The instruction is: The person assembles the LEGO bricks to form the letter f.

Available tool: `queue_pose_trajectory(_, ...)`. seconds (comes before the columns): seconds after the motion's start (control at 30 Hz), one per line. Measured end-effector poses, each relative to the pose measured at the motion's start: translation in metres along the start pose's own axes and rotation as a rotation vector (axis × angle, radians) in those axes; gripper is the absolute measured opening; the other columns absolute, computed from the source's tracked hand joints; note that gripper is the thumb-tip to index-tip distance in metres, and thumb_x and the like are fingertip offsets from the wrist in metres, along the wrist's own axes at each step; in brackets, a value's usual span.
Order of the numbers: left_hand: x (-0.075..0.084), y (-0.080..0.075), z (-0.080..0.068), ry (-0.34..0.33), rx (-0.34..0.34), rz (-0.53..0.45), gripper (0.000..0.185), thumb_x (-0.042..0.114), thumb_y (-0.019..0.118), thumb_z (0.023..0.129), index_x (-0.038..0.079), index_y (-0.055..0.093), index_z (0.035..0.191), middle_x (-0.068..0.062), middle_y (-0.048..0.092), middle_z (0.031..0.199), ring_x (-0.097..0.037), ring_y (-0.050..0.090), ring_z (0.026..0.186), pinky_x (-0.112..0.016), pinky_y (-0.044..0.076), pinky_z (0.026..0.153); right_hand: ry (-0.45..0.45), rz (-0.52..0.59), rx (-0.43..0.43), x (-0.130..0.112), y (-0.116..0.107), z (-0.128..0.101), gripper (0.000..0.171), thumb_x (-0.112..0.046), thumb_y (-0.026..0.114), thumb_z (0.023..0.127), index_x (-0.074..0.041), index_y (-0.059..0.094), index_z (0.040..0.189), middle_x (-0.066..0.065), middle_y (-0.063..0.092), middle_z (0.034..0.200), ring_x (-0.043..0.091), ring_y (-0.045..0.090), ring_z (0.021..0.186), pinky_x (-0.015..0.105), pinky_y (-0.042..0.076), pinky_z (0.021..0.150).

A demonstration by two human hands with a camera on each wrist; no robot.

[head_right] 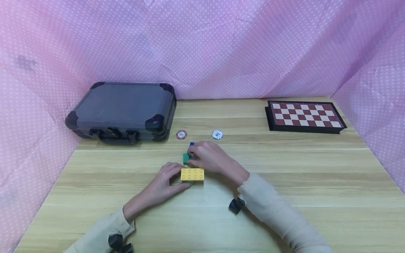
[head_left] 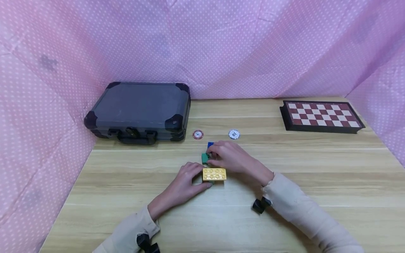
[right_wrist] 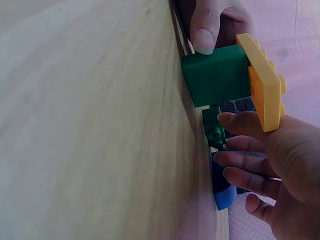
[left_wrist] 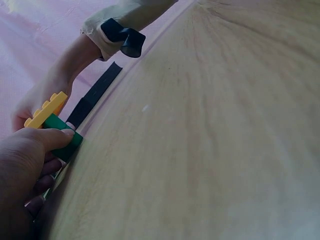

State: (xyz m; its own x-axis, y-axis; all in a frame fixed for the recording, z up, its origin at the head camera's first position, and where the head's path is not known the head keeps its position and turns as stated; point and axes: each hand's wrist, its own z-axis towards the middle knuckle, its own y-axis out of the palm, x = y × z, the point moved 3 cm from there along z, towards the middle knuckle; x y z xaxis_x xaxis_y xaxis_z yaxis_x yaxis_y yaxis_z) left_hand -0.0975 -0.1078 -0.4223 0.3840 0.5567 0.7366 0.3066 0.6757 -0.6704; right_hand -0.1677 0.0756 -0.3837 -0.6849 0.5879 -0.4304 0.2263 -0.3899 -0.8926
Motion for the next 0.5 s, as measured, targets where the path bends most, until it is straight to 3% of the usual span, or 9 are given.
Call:
queue_pose_trajectory(0.2, 0.0006, -0.0002, -0.0001, 0.0, 0.003, 0.0, 0.038, 0.029, 0.083, 0.091, 0.015, 0.071, 0.124, 0.004, 0.065, 0.12, -0.016, 0.052, 0.115, -0.049, 0.04, 0.105, -0.001, -0.008, 0.0, -0.0013, -0.0005, 0.0007, 0.032, -0.025, 0.08, 0.093, -0.004, 0.074, 0.117, 0.005, 0.071, 0.104, 0.01, 0.062, 0.082, 0.025, 0.053, 0.071)
queue_pose_trajectory(0.5, 0.0016, 0.0001, 0.0, 0.006, 0.008, 0.009, 0.038, 0.028, 0.083, 0.091, 0.014, 0.071, 0.124, 0.004, 0.066, 0.119, -0.016, 0.053, 0.114, -0.048, 0.04, 0.105, 0.012, -0.025, -0.022, -0.0012, 0.0002, 0.0019, 0.035, -0.026, 0.081, 0.093, -0.004, 0.074, 0.119, 0.001, 0.067, 0.096, 0.009, 0.056, 0.077, 0.025, 0.049, 0.068)
